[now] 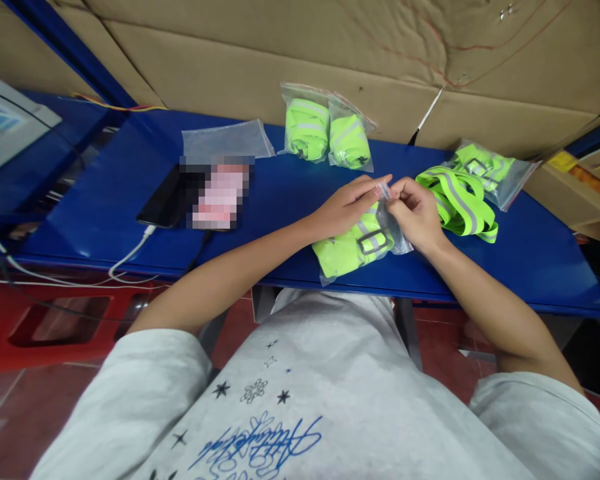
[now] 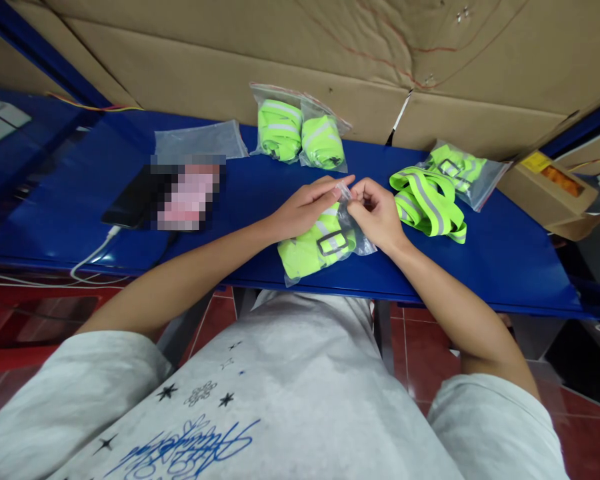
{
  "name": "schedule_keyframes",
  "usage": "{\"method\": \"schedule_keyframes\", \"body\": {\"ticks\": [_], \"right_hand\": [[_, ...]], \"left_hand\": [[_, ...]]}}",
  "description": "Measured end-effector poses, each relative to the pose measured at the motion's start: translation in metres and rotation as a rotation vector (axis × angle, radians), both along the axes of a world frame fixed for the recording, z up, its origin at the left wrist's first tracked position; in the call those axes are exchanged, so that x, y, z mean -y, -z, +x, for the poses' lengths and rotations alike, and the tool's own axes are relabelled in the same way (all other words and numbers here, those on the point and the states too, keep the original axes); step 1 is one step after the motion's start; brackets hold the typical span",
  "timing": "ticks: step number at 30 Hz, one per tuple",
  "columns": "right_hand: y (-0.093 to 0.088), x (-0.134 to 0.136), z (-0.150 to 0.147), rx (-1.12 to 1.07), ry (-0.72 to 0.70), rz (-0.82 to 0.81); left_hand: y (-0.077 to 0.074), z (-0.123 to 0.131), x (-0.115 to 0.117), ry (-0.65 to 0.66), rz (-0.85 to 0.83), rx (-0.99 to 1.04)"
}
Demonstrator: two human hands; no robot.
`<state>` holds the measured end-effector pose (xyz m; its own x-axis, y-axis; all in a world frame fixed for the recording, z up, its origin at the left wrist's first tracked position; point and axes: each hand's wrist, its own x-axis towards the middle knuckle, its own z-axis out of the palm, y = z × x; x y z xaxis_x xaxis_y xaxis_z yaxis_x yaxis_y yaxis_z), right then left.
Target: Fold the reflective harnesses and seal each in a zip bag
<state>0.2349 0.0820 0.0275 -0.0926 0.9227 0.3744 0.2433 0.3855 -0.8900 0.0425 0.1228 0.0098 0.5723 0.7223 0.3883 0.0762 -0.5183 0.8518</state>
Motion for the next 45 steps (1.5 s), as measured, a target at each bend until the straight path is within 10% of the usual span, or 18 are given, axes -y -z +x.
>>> {"method": "schedule_keyframes", "body": {"ticks": [24,30,45], "right_hand": [[0.001,0.005,-0.002,0.141,-0.011,0.059],[0.001,0.004,0.001,0.128,0.059,0.088],[-0.001,-0.004,0.007,0.409,0.209,0.063]], "left_hand": [[0.009,0.007,0.002,0.047,-0.117,-0.040],[-0.010,0.000,0.005,0.154,-0.169,-0.051],[-0.020,-0.006,0.005,-0.071,-0.329,0.056]]}}
